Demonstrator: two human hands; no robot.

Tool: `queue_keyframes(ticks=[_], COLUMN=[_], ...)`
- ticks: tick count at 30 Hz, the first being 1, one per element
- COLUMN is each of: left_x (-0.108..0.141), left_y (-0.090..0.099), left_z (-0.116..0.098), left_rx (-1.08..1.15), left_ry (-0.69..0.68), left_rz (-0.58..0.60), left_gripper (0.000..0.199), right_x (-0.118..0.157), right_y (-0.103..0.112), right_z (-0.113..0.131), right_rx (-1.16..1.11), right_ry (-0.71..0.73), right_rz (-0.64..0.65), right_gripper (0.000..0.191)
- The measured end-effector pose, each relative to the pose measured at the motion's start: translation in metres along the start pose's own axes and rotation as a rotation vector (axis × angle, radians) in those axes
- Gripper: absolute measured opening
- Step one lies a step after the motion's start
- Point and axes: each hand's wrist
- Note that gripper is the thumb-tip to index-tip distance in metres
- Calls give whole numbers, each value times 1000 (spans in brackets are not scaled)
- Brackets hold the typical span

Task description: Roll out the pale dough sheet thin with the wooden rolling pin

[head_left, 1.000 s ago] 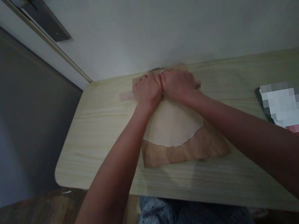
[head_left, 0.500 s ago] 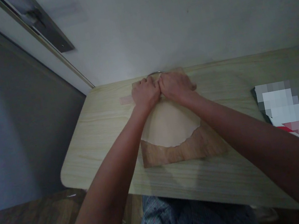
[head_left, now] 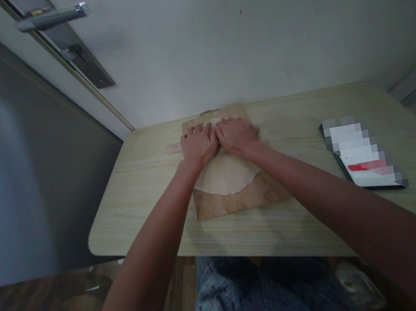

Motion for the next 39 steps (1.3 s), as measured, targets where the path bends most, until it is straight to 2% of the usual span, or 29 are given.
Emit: queue_keyframes(ticks=[5, 14, 23, 27, 35, 39], left_x=[5, 24, 28, 25, 8, -7], left_y=[5, 3, -3, -6, -11, -17], left_z=[5, 4, 8, 6, 6, 7], left_rx=[0, 19, 55, 60, 25, 12], left_ry=[-80, -77, -122, -108, -95, -76], left_rz=[64, -3, -76, -133, -158, -125], left_gripper=[43, 44, 43, 43, 42, 43], right_x=[9, 25, 30, 26, 11, 1], right_y=[3, 7, 1, -2, -3, -3], right_z=[1, 3, -4, -5, -6, -7], right_rx=[-26, -44, -65, -67, -64, -69], right_ry=[23, 85, 189, 167, 114, 86], right_rz=[-22, -59, -115, -114, -78, -45], right_gripper=[42, 40, 37, 39, 40, 42])
Point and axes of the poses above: each hand's wrist, its own x-axis away from the middle knuckle, its own y-axis out of the back of the hand, z = x × y, and after that the axes turned 7 degrees about -z, right-handed
